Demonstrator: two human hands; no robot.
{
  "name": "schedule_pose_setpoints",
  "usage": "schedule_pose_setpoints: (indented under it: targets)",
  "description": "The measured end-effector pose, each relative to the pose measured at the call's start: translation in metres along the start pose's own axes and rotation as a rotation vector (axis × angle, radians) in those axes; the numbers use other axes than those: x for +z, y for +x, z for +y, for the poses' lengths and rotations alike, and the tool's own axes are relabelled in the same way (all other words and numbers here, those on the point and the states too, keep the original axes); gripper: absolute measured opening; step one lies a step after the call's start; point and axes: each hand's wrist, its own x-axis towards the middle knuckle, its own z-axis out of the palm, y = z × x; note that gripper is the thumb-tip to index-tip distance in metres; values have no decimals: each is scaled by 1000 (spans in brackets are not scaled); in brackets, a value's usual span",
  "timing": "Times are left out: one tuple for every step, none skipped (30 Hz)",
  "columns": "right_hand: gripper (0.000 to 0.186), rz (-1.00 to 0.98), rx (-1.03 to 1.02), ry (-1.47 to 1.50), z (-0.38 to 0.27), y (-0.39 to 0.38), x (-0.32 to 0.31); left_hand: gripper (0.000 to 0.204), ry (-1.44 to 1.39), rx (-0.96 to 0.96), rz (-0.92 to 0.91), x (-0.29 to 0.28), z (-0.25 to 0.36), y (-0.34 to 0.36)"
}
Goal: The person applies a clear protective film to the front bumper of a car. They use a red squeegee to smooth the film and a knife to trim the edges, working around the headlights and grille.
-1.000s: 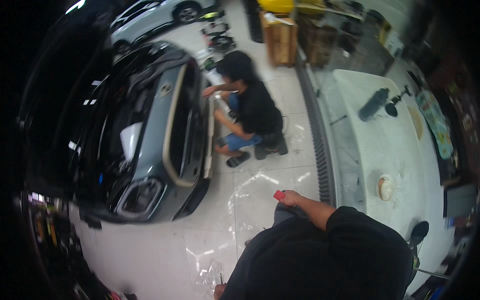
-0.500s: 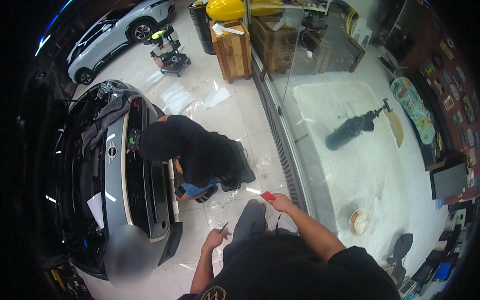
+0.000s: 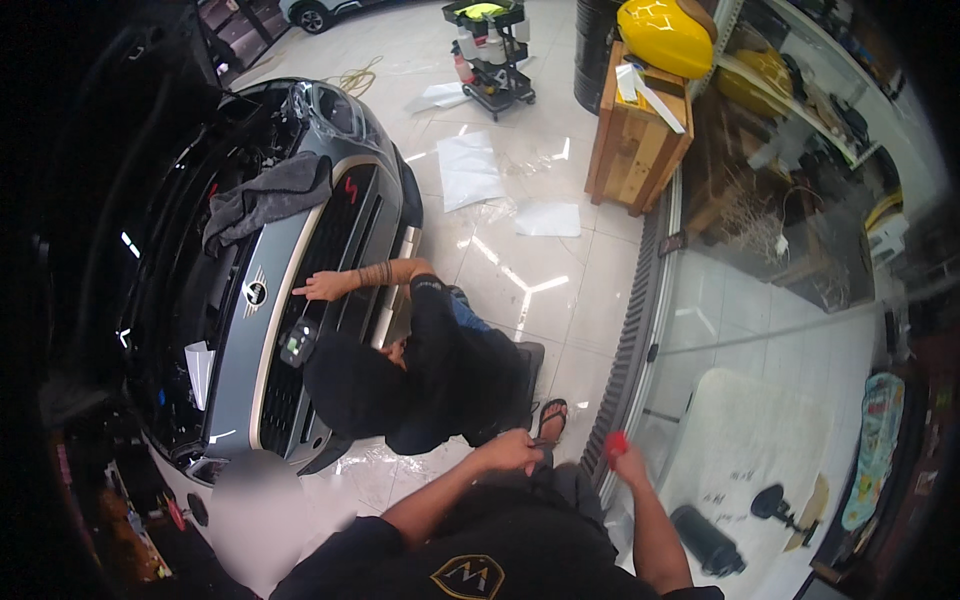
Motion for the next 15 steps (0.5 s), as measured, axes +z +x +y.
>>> schedule_pose_setpoints:
  targets:
    - [22, 59, 29, 183, -13, 28, -26, 32, -82, 1, 47, -17, 18, 4]
    - [21, 122, 51, 366, -25, 63, -52, 32, -160, 11, 100, -38, 37, 11]
    - [20, 148, 53, 395, -55, 89, -77, 31, -234, 23, 161, -65, 59, 18]
    - [19, 173, 57, 424, -83, 112, -105, 31, -292, 98, 241, -92, 81, 23]
    - [18, 195, 62, 448, -109, 131, -126, 34, -351, 62, 297, -116, 93, 33]
    - [19, 158, 63, 476, -125, 155, -140, 34, -311, 42, 344, -138, 85, 55]
    - [19, 118, 63, 501, -141, 179, -157, 34, -272, 20, 393, -160, 78, 74]
    - [19, 91, 72, 533, -151, 204, -169, 33, -297, -16, 417, -187, 94, 82]
    - [19, 98, 97, 583, -161, 234, -175, 34, -288, 13, 496, -208, 97, 94]
    - [20, 102, 122, 631, -169, 257, -177, 34, -325, 7, 550, -224, 90, 105]
    - [21, 104, 150, 671, -172, 286, -180, 34, -370, 0, 604, -235, 83, 117]
    - [23, 121, 187, 656, -175, 316, -184, 35, -389, -40, 631, -249, 84, 125]
    - [24, 129, 183, 612, -176, 348, -185, 36, -400, -80, 664, -269, 89, 128]
    - [24, 131, 163, 574, -182, 388, -185, 39, -475, -107, 693, -280, 86, 135]
    - [24, 134, 163, 526, -185, 419, -188, 40, -527, -135, 753, -291, 88, 145]
